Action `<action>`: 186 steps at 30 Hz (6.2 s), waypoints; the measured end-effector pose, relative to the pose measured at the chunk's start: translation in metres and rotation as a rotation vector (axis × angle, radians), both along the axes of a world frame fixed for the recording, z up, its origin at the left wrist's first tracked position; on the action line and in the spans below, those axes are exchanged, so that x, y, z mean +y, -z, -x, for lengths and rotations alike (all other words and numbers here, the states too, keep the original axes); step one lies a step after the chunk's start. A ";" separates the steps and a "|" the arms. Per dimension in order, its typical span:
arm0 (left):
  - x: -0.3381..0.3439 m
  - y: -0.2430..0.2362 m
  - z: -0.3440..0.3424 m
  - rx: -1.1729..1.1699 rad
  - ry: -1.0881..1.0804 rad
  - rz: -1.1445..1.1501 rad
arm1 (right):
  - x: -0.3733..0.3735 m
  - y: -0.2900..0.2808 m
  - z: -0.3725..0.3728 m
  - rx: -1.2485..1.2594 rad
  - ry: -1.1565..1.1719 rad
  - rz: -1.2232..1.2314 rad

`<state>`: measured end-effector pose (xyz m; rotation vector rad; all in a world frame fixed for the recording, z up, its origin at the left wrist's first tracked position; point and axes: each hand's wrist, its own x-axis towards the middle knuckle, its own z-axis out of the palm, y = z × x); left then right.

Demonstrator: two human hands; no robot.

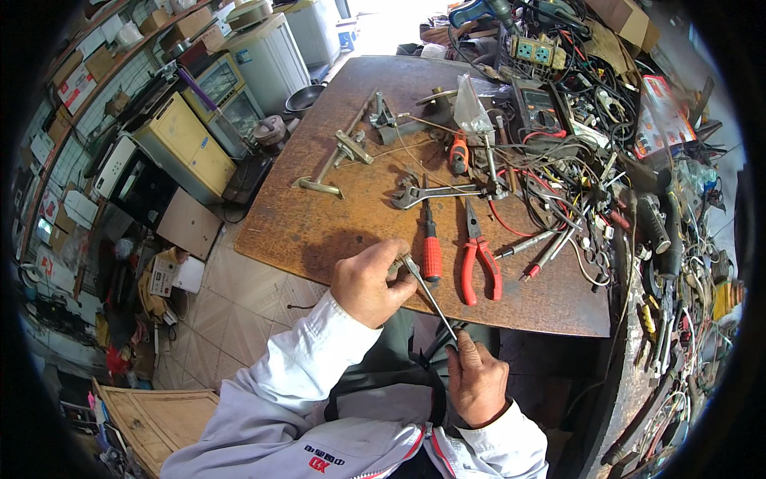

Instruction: The person works at a cluttered workbench, using pliers, a screwdriver, and a wrench to manipulate small metal components. They repeatedly adjust and tighten parts, occasionally switching tools and repositioning the components on the table.

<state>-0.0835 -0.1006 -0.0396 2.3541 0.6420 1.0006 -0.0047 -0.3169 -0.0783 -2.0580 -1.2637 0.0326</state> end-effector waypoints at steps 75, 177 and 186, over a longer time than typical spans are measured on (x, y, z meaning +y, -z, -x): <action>-0.014 0.005 -0.007 0.009 -0.230 -0.062 | 0.017 -0.005 0.036 0.583 0.114 -0.050; -0.003 -0.001 0.014 0.015 0.088 0.165 | 0.014 -0.012 0.049 0.367 0.023 -0.125; 0.001 0.001 0.011 -0.004 0.033 0.430 | 0.022 -0.014 0.057 0.413 0.068 -0.012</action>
